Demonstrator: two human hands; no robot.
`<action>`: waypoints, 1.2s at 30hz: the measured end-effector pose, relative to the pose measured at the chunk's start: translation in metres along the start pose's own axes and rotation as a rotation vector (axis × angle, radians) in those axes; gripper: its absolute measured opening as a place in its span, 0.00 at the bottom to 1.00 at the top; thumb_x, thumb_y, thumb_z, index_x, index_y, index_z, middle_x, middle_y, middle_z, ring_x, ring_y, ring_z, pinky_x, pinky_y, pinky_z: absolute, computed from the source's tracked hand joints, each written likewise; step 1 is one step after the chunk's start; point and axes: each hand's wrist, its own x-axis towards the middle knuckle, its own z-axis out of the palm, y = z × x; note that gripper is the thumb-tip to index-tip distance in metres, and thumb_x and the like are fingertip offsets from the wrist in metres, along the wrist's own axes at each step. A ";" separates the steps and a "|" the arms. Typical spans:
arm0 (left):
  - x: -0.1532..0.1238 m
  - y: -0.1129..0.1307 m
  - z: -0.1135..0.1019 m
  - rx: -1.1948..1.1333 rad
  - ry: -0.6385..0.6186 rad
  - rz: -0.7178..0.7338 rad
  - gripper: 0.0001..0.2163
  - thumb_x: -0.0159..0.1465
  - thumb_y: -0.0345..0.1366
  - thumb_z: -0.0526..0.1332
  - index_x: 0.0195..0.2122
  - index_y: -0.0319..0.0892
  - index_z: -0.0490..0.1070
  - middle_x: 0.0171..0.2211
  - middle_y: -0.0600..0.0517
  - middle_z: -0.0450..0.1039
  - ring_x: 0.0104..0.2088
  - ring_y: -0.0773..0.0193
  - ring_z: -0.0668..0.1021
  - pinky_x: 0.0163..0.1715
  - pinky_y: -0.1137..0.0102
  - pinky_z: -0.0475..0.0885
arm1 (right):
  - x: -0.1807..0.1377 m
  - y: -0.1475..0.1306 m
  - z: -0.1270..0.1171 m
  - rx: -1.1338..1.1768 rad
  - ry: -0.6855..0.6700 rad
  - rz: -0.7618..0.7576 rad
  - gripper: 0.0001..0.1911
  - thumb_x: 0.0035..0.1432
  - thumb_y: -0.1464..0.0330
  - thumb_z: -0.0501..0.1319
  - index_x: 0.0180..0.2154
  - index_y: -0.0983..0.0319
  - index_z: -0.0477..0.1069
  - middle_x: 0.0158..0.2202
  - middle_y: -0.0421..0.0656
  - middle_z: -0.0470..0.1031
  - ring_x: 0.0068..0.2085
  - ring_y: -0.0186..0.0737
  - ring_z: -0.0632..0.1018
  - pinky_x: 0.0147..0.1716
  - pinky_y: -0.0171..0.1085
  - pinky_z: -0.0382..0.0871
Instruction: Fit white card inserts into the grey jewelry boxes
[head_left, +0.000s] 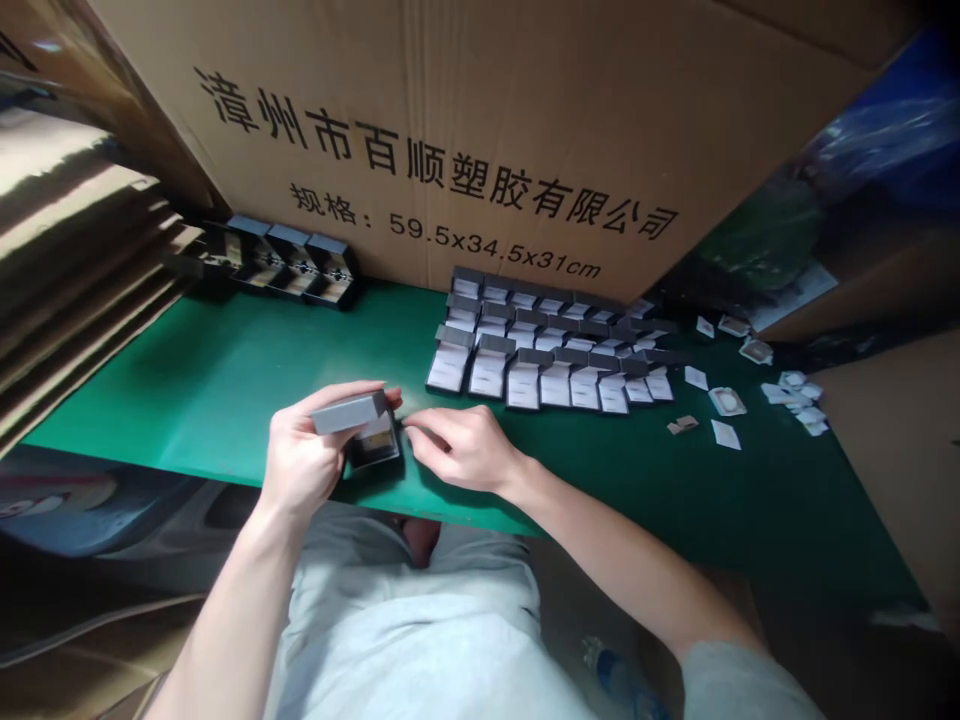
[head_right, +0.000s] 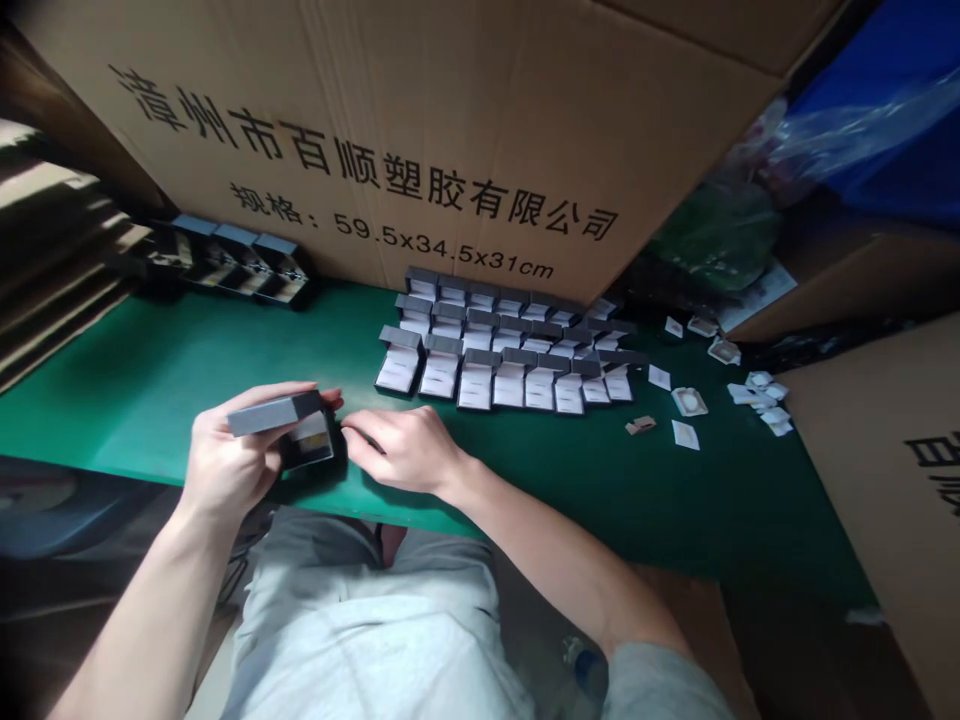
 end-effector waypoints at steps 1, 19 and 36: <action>0.000 -0.001 -0.002 0.039 -0.036 0.019 0.14 0.54 0.41 0.78 0.41 0.42 0.86 0.47 0.42 0.86 0.47 0.46 0.87 0.41 0.64 0.85 | 0.000 0.000 0.000 0.017 0.024 0.002 0.14 0.75 0.65 0.55 0.49 0.60 0.78 0.38 0.42 0.86 0.33 0.35 0.83 0.33 0.33 0.72; 0.000 0.012 0.009 0.318 -0.147 -0.022 0.24 0.56 0.50 0.76 0.49 0.41 0.83 0.40 0.46 0.84 0.37 0.54 0.84 0.35 0.67 0.81 | -0.002 -0.004 0.003 0.251 0.199 0.183 0.18 0.68 0.59 0.62 0.55 0.58 0.70 0.34 0.37 0.79 0.28 0.32 0.78 0.28 0.31 0.72; -0.006 0.012 0.011 0.478 -0.182 0.097 0.16 0.60 0.38 0.70 0.49 0.43 0.82 0.43 0.49 0.85 0.40 0.58 0.85 0.39 0.72 0.79 | 0.001 0.002 -0.003 0.151 0.263 0.091 0.10 0.65 0.63 0.62 0.45 0.60 0.74 0.34 0.41 0.80 0.30 0.34 0.79 0.33 0.34 0.77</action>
